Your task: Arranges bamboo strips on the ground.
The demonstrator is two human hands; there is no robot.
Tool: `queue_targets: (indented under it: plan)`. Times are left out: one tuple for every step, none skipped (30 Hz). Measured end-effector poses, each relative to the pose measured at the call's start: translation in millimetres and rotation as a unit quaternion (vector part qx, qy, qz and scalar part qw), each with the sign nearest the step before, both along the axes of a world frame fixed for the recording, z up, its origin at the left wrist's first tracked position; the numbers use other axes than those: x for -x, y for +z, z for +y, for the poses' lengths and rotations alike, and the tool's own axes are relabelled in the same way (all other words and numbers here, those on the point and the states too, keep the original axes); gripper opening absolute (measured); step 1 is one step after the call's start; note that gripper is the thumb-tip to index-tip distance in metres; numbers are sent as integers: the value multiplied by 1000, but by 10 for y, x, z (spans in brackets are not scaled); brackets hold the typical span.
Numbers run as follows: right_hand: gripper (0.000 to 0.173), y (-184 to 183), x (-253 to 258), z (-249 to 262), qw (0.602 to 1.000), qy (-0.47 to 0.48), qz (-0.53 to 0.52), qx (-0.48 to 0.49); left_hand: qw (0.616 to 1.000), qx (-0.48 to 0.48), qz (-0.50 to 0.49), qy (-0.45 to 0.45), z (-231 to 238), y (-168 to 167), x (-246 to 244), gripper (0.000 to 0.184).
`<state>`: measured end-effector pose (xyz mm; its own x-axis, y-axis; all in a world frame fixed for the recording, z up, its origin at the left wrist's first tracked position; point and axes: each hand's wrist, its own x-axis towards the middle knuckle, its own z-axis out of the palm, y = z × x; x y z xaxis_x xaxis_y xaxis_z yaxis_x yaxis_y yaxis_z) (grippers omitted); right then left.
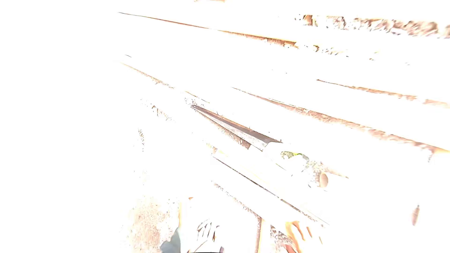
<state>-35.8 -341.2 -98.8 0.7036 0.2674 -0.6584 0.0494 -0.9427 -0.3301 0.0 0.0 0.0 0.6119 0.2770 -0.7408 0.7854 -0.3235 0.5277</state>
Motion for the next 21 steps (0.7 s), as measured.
queue_targets:
  plan:
    - [44,-45,-35,59,1000,8,-1,20,993,101,-53,31,-38,-361,109,43]
    - [37,-68,-64,89,999,9,-3,35,971,199,-97,88,-89,-769,200,45]
    - [35,-63,-89,100,999,-1,1,41,951,258,-76,151,-175,-958,174,44]
    - [32,-28,-108,98,999,-20,-4,33,951,244,-7,189,-289,-910,53,39]
    - [31,56,-135,87,999,-40,-11,14,961,190,66,190,-420,-759,-102,30]
    - [31,181,-175,70,998,-59,-18,-11,968,154,93,173,-482,-697,-178,26]
    - [31,303,-206,33,996,-71,-38,-43,972,165,68,151,-437,-744,-137,27]
    - [32,429,-238,-16,993,-87,-52,-68,966,210,18,150,-331,-879,-28,35]
    - [33,570,-284,-74,987,-118,-52,-91,957,254,-7,139,-241,-959,52,47]
    - [33,690,-345,-158,981,-155,-43,-111,949,274,-21,155,-234,-975,51,55]
    - [32,804,-442,-252,972,-199,-23,-123,945,280,-35,166,-259,-929,12,58]
    - [29,875,-562,-359,963,-238,-2,-128,945,277,-50,166,-293,-840,-44,57]
    - [26,905,-696,-467,957,-260,18,-125,947,273,-62,157,-313,-753,-100,57]
    - [25,871,-834,-585,958,-263,28,-114,950,264,-74,151,-342,-698,-163,55]
    - [28,799,-974,-708,964,-247,32,-91,953,257,-83,138,-363,-698,-236,53]
    - [40,717,-1103,-816,971,-225,42,-68,959,246,-85,113,-373,-752,-305,52]
    - [49,592,-1191,-891,978,-201,32,-54,965,236,-66,93,-370,-832,-361,51]
    - [54,459,-1246,-929,984,-174,2,-46,971,222,-41,75,-369,-906,-407,48]
    - [56,346,-1282,-913,986,-154,-28,-50,973,222,-19,62,-359,-965,-428,46]
    - [60,280,-1318,-841,988,-141,-38,-53,972,226,-9,59,-354,-1042,-419,45]
    - [65,247,-1352,-727,990,-131,-28,-48,973,222,-17,58,-367,-1204,-378,44]
